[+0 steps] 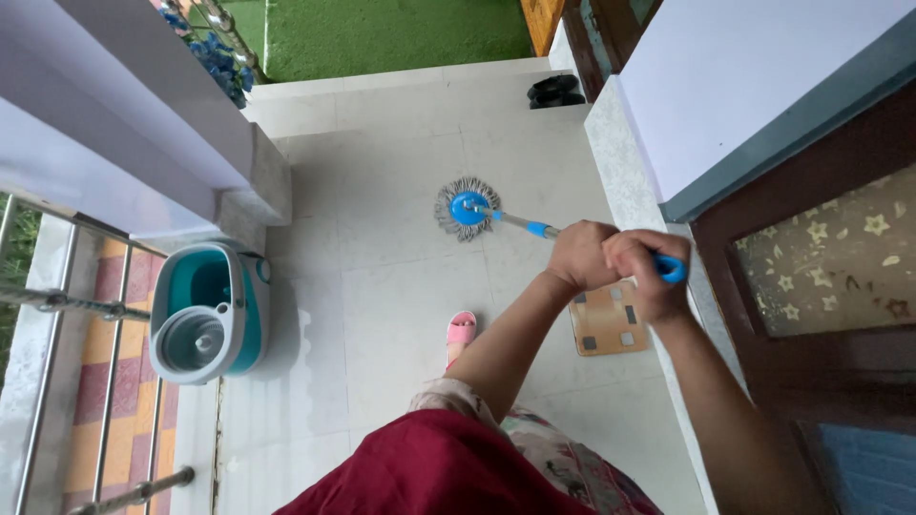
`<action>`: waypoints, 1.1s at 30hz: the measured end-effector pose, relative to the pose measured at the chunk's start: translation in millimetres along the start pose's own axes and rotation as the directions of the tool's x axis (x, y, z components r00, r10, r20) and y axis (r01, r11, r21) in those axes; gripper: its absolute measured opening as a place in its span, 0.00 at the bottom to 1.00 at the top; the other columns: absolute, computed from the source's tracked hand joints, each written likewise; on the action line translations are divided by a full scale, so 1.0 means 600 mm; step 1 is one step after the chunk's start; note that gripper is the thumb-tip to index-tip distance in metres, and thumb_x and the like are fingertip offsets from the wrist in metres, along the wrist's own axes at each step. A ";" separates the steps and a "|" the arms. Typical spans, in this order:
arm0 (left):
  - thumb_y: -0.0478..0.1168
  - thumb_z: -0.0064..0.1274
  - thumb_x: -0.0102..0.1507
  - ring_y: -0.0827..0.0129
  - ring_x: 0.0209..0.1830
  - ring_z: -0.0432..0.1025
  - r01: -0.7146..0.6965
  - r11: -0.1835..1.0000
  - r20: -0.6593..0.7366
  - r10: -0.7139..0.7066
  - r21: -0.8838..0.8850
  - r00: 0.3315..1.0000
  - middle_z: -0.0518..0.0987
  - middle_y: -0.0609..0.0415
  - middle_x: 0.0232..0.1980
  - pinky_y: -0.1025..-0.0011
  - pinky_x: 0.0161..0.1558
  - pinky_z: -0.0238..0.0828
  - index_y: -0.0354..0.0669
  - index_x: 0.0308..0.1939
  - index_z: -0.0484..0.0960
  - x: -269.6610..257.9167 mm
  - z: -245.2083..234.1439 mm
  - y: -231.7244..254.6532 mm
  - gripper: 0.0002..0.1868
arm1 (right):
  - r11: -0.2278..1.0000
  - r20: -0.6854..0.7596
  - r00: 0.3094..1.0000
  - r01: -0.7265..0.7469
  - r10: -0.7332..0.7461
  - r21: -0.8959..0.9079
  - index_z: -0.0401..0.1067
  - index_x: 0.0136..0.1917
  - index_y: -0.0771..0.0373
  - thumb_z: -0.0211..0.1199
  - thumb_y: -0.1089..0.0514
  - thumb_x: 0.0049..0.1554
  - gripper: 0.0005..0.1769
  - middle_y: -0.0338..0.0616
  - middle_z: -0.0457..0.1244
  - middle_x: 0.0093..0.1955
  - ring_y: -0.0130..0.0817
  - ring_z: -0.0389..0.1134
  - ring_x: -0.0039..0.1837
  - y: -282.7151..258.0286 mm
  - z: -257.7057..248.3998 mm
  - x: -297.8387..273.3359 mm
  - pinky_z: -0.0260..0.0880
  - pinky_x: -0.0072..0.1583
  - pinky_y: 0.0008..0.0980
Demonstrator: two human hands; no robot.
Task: Mopping the floor of a balcony or outdoor corridor.
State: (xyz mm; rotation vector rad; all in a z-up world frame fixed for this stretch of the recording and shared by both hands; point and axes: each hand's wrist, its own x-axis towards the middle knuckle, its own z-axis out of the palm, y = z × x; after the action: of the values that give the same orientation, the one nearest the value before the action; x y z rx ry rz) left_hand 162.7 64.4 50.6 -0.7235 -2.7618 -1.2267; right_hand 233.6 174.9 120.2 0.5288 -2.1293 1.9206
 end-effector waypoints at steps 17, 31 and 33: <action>0.55 0.57 0.49 0.51 0.37 0.81 0.059 0.993 -0.087 -0.067 -0.098 0.994 0.86 0.48 0.34 0.57 0.41 0.78 0.49 0.35 0.88 0.099 -0.076 -0.065 0.19 | 0.996 -0.003 0.998 0.067 -0.067 0.059 0.59 0.27 0.67 0.46 0.66 0.56 0.15 0.42 0.56 0.28 0.31 0.57 0.34 0.038 0.036 0.154 0.65 0.46 0.34; 0.52 0.60 0.48 0.47 0.39 0.78 0.003 1.000 -0.053 -0.004 -0.029 0.999 0.84 0.47 0.35 0.55 0.43 0.75 0.45 0.29 0.84 0.312 -0.226 -0.360 0.16 | 1.000 0.114 0.993 -0.003 0.000 0.027 0.63 0.35 0.68 0.51 0.64 0.64 0.15 0.40 0.61 0.36 0.25 0.58 0.39 0.203 0.191 0.448 0.60 0.44 0.27; 0.52 0.60 0.47 0.47 0.39 0.78 0.006 1.000 -0.082 -0.006 -0.002 0.997 0.85 0.46 0.35 0.55 0.42 0.75 0.46 0.30 0.84 0.343 -0.251 -0.365 0.16 | 0.999 0.162 0.986 0.040 -0.046 0.036 0.65 0.35 0.68 0.51 0.63 0.64 0.15 0.39 0.61 0.34 0.25 0.61 0.40 0.208 0.193 0.492 0.63 0.46 0.27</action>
State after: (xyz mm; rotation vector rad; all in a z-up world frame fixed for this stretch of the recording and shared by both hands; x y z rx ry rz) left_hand -137.4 -87.3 46.4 -0.6495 -2.6998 -1.2304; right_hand -77.3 36.5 110.9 0.7567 -2.1667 1.9528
